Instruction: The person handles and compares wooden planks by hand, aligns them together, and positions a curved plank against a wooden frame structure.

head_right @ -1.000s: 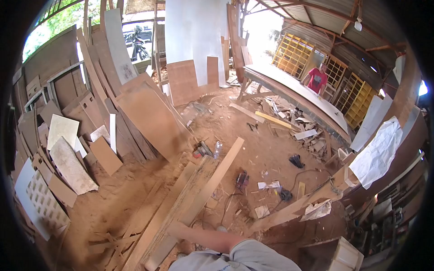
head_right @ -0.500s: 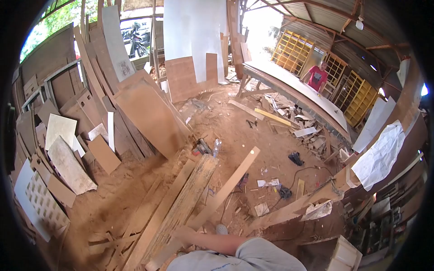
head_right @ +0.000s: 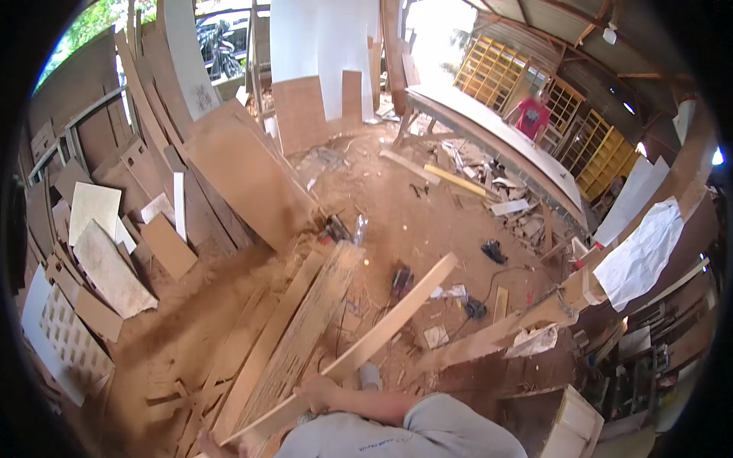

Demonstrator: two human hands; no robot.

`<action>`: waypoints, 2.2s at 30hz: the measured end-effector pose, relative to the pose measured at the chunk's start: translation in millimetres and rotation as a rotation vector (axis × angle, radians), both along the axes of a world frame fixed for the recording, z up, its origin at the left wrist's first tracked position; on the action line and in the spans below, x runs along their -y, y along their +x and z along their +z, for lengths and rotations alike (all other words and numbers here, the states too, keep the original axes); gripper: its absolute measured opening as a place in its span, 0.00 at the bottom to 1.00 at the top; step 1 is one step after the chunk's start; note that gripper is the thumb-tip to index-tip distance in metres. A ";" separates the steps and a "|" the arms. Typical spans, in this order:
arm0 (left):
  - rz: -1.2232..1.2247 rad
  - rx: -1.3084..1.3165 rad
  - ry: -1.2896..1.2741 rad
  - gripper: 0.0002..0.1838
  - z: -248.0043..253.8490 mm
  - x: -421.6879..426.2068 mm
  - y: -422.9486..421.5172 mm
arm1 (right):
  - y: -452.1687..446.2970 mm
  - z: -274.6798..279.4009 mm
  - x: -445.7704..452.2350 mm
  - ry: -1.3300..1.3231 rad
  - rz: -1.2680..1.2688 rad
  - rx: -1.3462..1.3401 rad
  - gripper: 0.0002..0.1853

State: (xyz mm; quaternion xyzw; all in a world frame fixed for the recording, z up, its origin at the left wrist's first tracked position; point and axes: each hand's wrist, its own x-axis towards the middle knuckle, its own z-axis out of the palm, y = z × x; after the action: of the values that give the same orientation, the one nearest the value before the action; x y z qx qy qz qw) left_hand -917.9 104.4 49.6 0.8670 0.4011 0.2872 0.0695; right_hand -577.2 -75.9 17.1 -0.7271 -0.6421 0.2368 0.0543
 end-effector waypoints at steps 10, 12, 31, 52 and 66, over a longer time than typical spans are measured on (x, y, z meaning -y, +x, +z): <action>0.297 0.268 -0.102 0.39 82.1 -20.9 -7.4 | -5.7 -32.8 22.5 0.041 -0.047 -0.057 0.28; 0.298 0.277 -0.118 0.39 83.0 -24.7 -7.5 | -7.7 -33.5 23.3 0.065 -0.059 -0.050 0.28; 0.256 0.412 -0.262 0.35 86.4 -42.8 -13.3 | -12.3 -51.7 30.5 0.022 -0.067 -0.048 0.34; -0.058 0.953 -0.543 0.31 121.9 -51.0 1.7 | -22.4 -77.9 76.4 0.142 -0.128 -0.125 0.42; -0.415 1.287 -0.761 0.29 149.9 -38.9 29.2 | -33.0 -38.9 59.5 0.265 -0.064 -0.292 0.37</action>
State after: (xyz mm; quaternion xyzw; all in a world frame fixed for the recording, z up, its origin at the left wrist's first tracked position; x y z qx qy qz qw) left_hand -888.7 143.3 199.5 0.5033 0.1823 0.5580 0.6341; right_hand -610.2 -135.3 -21.8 -0.6914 -0.6296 0.2512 0.2499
